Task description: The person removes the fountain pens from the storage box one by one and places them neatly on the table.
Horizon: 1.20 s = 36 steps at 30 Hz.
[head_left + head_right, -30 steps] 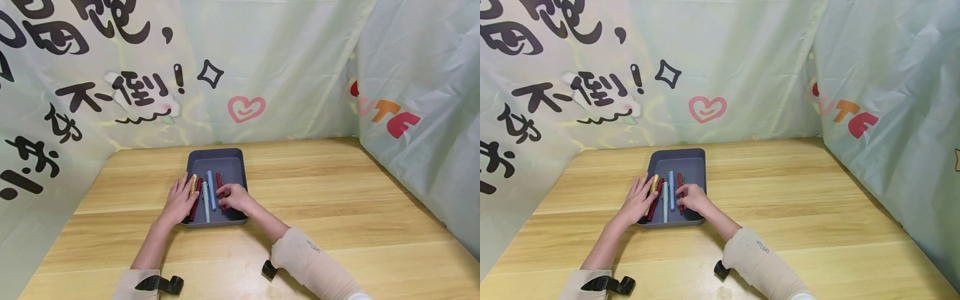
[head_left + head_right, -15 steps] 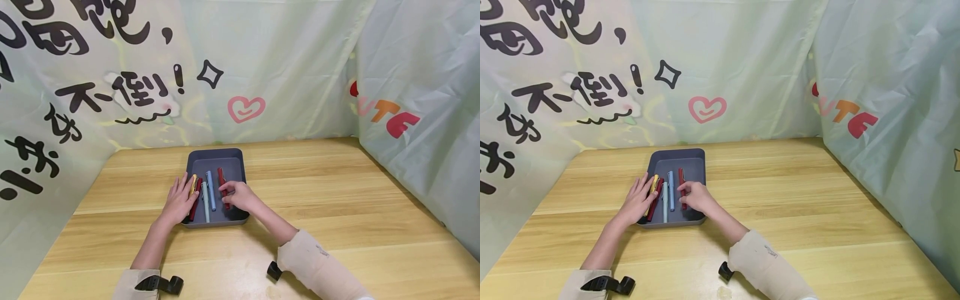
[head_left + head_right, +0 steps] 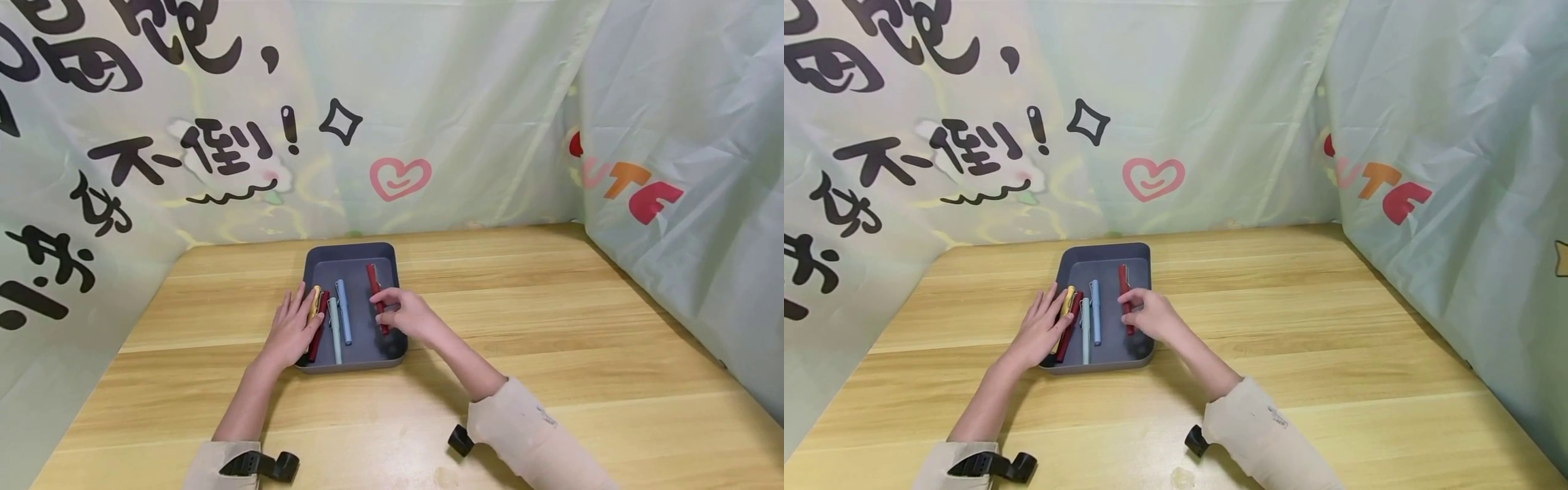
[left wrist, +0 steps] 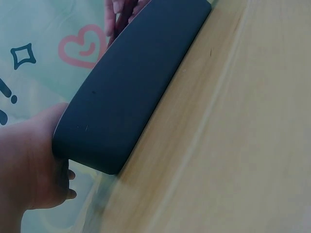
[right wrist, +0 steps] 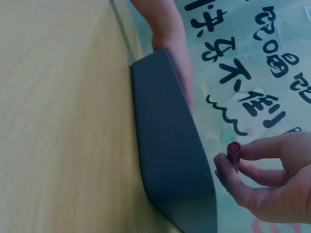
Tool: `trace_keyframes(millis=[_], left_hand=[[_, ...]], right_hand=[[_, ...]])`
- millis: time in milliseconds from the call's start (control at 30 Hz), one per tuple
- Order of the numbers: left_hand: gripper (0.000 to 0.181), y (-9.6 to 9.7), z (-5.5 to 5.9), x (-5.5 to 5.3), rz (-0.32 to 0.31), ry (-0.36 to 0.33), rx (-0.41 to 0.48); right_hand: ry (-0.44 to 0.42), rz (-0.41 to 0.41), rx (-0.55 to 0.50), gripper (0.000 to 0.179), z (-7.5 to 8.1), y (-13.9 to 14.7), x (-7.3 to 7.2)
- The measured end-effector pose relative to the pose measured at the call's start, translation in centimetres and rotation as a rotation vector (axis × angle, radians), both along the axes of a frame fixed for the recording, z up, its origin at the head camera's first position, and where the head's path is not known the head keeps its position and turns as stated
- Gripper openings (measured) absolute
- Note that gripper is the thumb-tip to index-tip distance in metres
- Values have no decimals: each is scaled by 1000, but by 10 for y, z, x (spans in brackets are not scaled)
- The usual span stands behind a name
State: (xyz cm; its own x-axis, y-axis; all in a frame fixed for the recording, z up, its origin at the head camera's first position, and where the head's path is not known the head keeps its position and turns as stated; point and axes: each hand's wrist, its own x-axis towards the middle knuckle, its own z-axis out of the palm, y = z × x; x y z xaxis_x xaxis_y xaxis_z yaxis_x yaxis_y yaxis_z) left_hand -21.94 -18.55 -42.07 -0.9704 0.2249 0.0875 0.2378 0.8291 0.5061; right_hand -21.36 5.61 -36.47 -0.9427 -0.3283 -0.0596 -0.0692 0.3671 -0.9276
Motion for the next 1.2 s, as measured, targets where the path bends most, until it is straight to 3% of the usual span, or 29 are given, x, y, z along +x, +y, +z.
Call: trace_keyframes(millis=[500,1200], left_hand=[[56,0,0,1,4,1,-4],[56,1,1,2,6,0,-7]], right_hand=[[-17,-55,-101,32,1,32,-2],[-14,-90,-107,32,-31,58,-18]])
